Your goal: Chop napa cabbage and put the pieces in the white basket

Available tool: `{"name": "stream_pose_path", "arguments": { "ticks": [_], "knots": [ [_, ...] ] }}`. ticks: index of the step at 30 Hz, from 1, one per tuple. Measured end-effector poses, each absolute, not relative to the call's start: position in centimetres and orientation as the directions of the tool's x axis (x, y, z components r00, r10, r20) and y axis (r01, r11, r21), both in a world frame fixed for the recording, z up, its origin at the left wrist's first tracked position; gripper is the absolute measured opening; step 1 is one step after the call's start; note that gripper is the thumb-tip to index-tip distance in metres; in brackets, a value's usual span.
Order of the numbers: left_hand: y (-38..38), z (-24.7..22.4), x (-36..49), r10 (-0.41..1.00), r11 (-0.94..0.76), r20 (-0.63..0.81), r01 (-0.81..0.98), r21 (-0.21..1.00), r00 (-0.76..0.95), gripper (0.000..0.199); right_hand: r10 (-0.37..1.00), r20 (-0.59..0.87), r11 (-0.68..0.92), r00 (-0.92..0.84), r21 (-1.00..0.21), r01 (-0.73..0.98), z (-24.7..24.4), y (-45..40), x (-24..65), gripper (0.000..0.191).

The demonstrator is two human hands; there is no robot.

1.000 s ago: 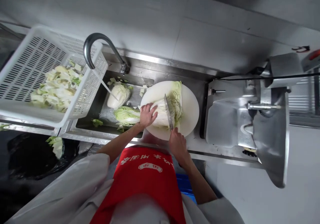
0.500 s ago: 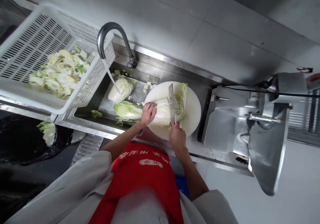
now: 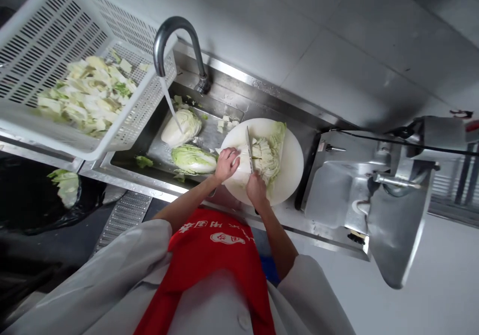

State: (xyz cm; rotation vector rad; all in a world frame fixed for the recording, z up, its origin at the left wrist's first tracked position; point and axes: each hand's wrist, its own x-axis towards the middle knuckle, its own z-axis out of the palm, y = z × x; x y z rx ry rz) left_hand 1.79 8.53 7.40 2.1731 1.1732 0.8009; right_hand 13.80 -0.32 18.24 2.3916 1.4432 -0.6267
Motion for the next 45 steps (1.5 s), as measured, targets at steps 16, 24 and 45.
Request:
{"name": "stream_pose_path", "arguments": {
  "ticks": [16,24,45],
  "knots": [
    [8.4,7.0,1.7,0.875,-0.457,0.257,0.527,0.717,0.409,0.045,0.739,-0.513,-0.487,0.436,0.040,0.872,19.3,-3.6,14.0,0.037],
    [8.5,5.9,1.9,0.870,-0.480,0.345,0.445,0.756,0.352,0.041,0.758,-0.479,-0.467,0.443,0.076,0.881,24.7,-6.7,11.9,0.039],
    [7.3,6.1,0.8,0.873,-0.481,0.388,0.392,0.785,0.295,0.047,0.779,-0.480,-0.489,0.405,-0.060,0.870,17.1,-1.5,12.1,0.036]
  ]
}}
